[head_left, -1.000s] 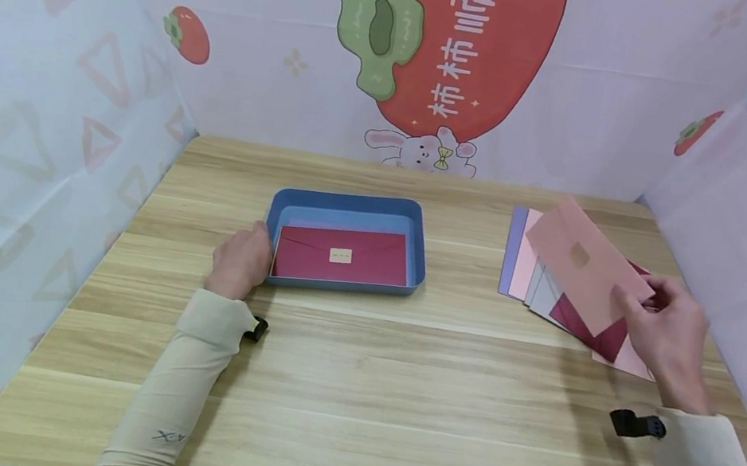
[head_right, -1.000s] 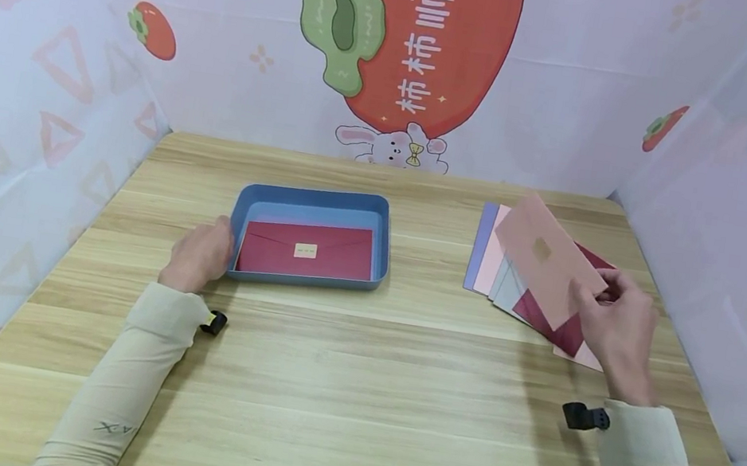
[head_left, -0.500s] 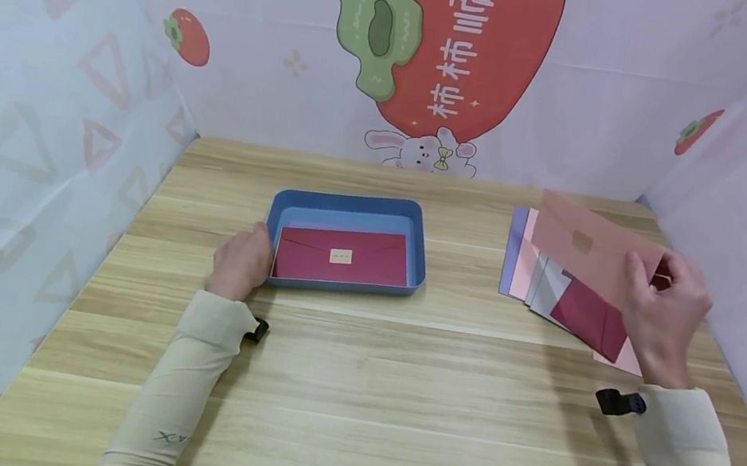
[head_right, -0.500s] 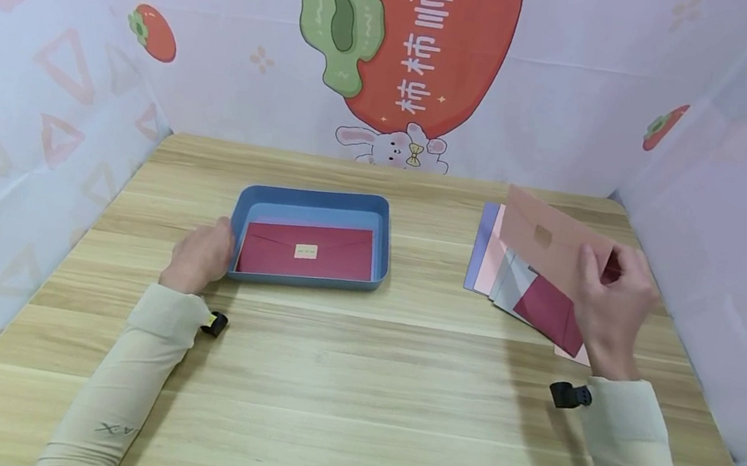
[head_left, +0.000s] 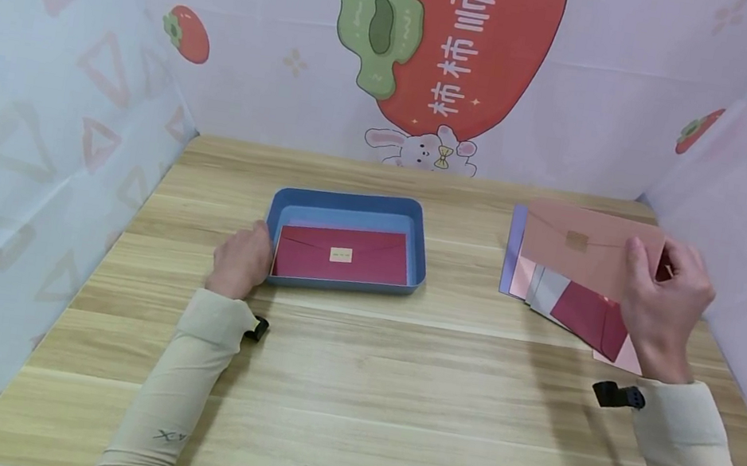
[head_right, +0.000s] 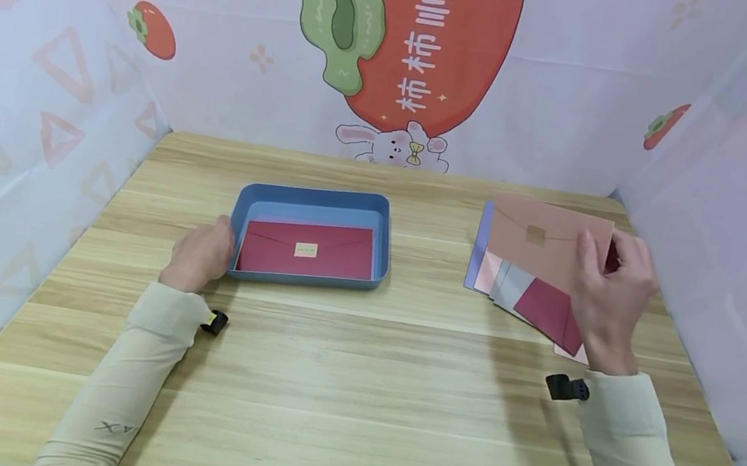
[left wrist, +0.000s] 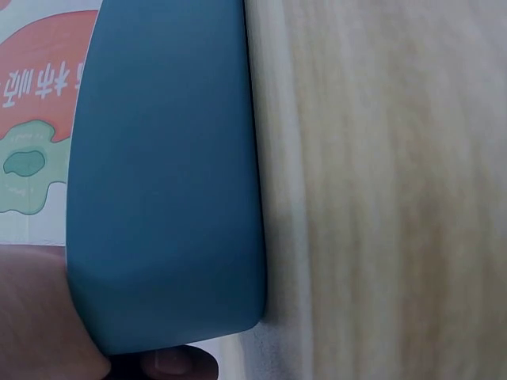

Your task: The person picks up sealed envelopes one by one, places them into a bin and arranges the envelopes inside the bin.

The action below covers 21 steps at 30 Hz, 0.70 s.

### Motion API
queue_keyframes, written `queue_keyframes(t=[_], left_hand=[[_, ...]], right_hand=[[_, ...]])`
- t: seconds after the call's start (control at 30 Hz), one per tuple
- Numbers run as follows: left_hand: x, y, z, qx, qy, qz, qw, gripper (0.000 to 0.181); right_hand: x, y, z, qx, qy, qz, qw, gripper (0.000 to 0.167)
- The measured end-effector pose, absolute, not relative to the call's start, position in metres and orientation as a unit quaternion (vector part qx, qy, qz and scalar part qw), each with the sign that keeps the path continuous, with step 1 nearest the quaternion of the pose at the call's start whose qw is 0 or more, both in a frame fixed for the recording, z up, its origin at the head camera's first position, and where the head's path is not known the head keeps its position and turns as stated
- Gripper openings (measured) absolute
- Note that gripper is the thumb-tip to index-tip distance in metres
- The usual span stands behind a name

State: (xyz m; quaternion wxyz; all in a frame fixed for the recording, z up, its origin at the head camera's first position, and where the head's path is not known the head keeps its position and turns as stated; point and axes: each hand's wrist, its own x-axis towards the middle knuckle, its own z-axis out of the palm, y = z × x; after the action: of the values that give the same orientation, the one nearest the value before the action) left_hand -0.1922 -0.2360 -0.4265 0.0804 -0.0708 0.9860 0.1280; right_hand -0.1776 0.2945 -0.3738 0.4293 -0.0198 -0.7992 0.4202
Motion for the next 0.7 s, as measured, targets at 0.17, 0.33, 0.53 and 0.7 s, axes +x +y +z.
queue_keyframes(t=[0.17, 0.33, 0.53, 0.7], left_hand=[[-0.192, -0.235, -0.426, -0.071, 0.986, 0.125, 0.081, 0.039], [-0.192, -0.234, -0.425, -0.073, 0.986, 0.125, 0.086, 0.039], [-0.192, -0.234, -0.424, -0.073, 0.985, 0.129, 0.089, 0.037], [-0.192, -0.234, -0.423, -0.073, 0.985, 0.127, 0.089, 0.037]], right_hand=[[-0.174, 0.287, -0.366, -0.022, -0.798, 0.430, 0.422, 0.025], [-0.173, 0.283, -0.360, -0.031, -0.797, 0.443, 0.409, 0.022], [-0.178, 0.289, -0.360, -0.037, -0.784, 0.484, 0.388, 0.022], [-0.178, 0.292, -0.358, -0.064, -0.769, 0.524, 0.360, 0.017]])
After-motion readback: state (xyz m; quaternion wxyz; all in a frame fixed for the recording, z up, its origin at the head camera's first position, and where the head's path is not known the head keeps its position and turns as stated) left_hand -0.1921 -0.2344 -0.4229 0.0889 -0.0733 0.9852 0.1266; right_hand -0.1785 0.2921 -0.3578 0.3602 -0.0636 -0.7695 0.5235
